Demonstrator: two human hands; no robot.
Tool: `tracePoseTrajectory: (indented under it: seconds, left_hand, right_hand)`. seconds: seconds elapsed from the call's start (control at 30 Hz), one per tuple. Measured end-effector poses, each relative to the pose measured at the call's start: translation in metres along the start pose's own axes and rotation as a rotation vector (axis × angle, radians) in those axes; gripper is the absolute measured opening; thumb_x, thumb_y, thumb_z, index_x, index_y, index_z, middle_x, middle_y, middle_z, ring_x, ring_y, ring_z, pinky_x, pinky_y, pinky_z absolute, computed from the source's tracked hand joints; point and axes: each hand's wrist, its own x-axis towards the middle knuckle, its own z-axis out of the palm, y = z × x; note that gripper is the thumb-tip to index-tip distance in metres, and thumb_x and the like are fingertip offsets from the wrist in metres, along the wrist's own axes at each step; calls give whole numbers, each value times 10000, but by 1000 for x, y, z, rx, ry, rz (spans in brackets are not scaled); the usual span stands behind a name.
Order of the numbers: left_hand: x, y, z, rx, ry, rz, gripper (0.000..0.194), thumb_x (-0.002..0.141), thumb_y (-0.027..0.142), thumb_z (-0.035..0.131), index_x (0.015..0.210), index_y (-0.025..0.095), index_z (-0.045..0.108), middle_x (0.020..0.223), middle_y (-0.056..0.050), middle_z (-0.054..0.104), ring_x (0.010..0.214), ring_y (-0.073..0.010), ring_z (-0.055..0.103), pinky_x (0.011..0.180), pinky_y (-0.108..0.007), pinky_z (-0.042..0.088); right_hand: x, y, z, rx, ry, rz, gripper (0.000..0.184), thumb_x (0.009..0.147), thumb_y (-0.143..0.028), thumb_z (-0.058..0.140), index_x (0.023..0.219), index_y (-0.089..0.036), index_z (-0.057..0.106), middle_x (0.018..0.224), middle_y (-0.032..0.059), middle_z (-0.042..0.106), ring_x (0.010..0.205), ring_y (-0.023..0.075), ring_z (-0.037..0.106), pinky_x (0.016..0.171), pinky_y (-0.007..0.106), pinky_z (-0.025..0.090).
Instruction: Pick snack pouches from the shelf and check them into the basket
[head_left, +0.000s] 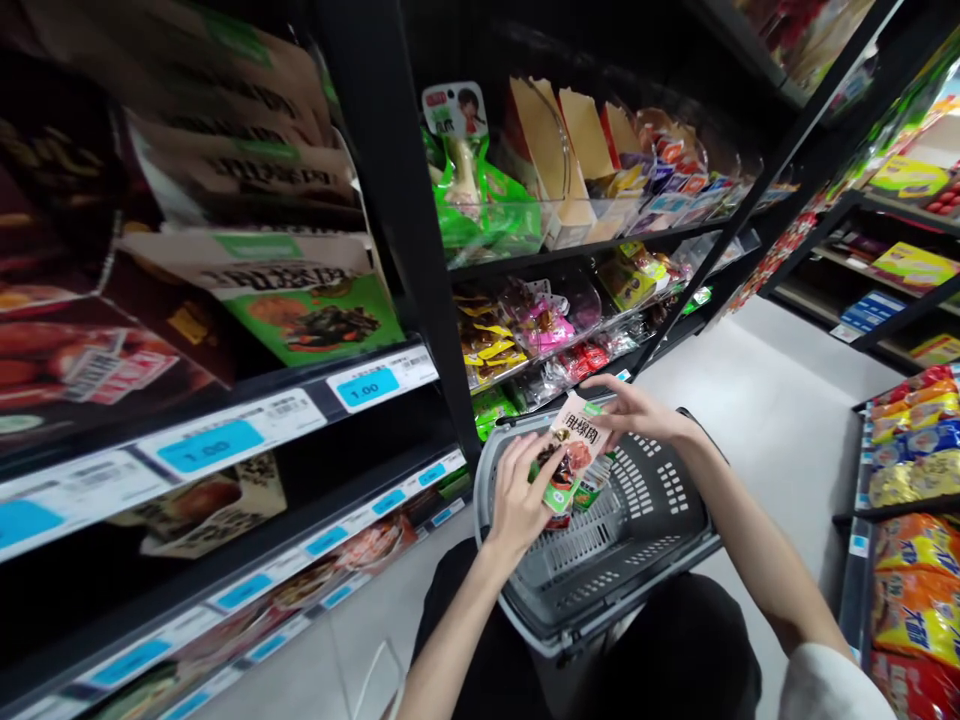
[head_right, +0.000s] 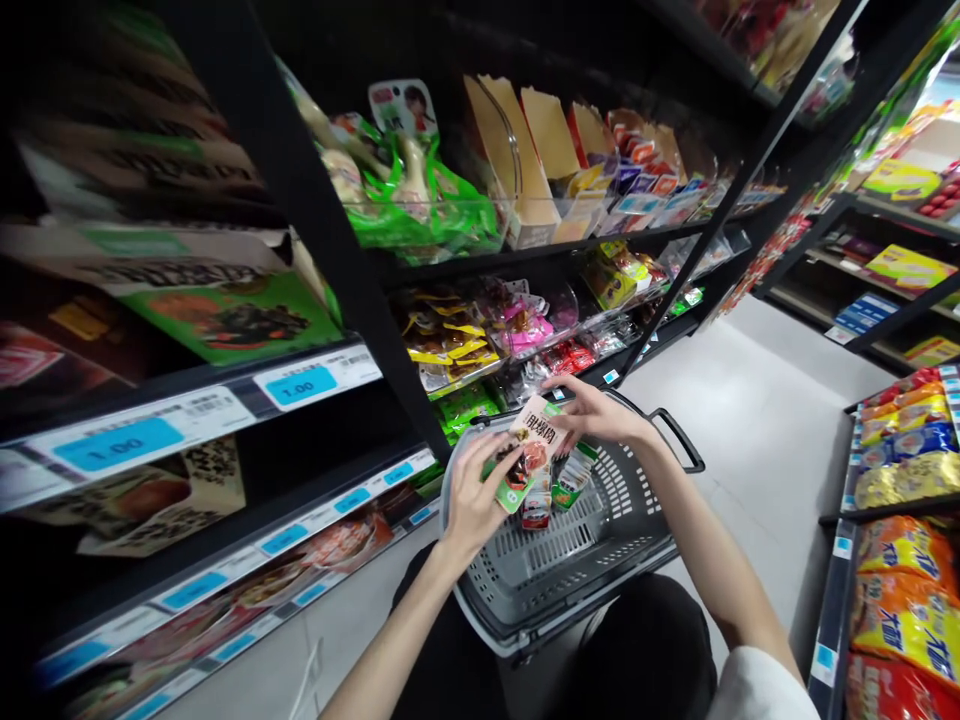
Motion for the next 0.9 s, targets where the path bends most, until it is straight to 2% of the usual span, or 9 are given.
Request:
tracePoseTrajectory:
  seconds: [0.1,0.2,0.27,0.33,0.43,0.57,0.67,0.77,0.9]
  left_hand:
    - [5,3,-1,-400,77,-366,202,957,304,631,1094,208,743,1073,-81,765,1031,-244,721,986,-435,574]
    - [9,8,3,-862,121,-832,390,911,489,684,1125,167,731,1035,-93,781,873,-235,753,825,-380,623]
    - [12,10,2,-971,137,-917,459,881,525,712,1147,152,727,1023,-102,785,841,-238,759,795,-379,630]
    - [15,11,-5,-808,138,-760,336,919,447,692,1079,160,760,1006,-99,787,874,-233,759,814,-372,631]
    - [24,15,-28,-370,189,-138,196,980,245,613,1080,220,780,1073,-73,787,1015,-214,745,892,-373,631]
    - [43,25,-69,105,247,539,214,978,181,612,1136,251,739,1071,44,803,1033,-153,743,1125,-401,546]
    - [56,32,-101,272,284,610,227,996,184,569,1133,265,731,1082,96,795,990,-121,742,1205,-403,472]
    - [70,35,-129,366,367,622,221,988,176,591,1140,256,731,1046,83,797,1018,-109,710,1229,-383,444]
    - [94,33,-152,466,612,512,303,888,45,662,1145,195,720,1054,-51,723,1164,-184,634,1150,-408,513]
  right_hand:
    - [4,-12,13,87,-54,46,611,903,-612,675,1211,-88,609,940,152,790,758,206,786,662,276,647]
    - [11,-21,20,92,-45,153,689,868,-746,613,911,-61,677,875,194,782,629,197,760,542,252,619]
    - [15,-27,24,61,22,212,687,839,-768,632,878,-82,664,780,165,774,555,189,733,484,245,594]
    - [17,-34,29,18,77,243,736,829,-823,580,864,-92,664,768,161,770,567,193,733,497,256,596]
    - [14,-45,42,-26,167,202,771,800,-877,534,780,-114,642,702,117,737,573,182,707,508,259,572]
    - [8,-61,57,50,194,6,607,668,-472,927,1113,-216,603,812,8,743,693,151,698,613,230,553]
    - [4,-84,70,54,111,36,977,613,-312,969,1444,-338,455,953,14,766,816,197,734,731,311,607]
    - [-5,-126,91,-136,65,-30,545,641,-386,943,1118,-256,713,870,42,771,744,221,738,678,328,625]
    - [-15,-198,117,-564,290,-569,153,844,-403,789,934,-280,797,934,58,795,832,243,764,745,343,647]
